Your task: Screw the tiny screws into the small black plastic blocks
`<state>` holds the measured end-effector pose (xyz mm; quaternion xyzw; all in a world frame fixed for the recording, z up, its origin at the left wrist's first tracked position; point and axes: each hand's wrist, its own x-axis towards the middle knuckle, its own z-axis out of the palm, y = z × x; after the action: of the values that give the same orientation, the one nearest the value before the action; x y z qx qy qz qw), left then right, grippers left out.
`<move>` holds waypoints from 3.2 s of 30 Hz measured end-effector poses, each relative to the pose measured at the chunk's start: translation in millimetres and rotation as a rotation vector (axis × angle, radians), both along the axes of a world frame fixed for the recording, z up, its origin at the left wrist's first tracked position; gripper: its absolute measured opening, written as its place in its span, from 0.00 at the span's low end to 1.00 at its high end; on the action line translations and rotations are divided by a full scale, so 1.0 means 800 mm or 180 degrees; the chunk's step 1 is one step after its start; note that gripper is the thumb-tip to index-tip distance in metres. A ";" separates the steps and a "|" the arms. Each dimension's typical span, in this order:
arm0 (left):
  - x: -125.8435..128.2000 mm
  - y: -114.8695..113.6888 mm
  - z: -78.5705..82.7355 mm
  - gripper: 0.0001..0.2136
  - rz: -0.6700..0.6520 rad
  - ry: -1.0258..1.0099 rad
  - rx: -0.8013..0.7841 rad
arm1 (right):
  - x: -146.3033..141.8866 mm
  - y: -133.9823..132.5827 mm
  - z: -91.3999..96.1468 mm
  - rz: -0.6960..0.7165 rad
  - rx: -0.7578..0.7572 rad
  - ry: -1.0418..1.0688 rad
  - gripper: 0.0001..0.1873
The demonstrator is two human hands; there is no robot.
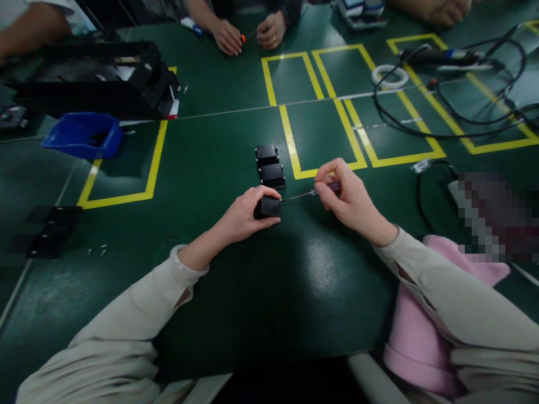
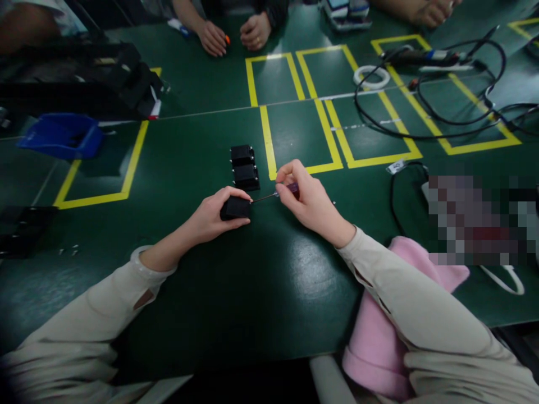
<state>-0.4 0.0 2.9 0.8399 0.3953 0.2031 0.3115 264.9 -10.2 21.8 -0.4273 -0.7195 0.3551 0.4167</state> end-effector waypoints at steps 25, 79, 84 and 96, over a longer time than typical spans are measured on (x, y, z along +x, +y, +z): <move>-0.001 -0.001 0.000 0.19 0.0003 0.0020 0.0014 | -0.002 0.001 -0.004 -0.0070 -0.0130 0.0071 0.08; 0.001 -0.001 0.000 0.19 0.0025 0.0022 0.0085 | -0.003 0.001 0.003 -0.0122 -0.0060 -0.0130 0.08; 0.001 -0.001 0.001 0.18 0.0029 0.0048 0.0049 | -0.002 0.000 0.003 -0.0010 -0.0162 0.0068 0.07; 0.000 -0.001 0.001 0.19 0.0055 0.0059 0.0018 | -0.003 -0.001 0.004 0.0100 0.0020 0.0022 0.04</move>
<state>-0.1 -0.9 3.4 0.8392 0.4049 0.1991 0.3036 262.9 -11.1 25.1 -0.4134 -0.7258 0.3608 0.4148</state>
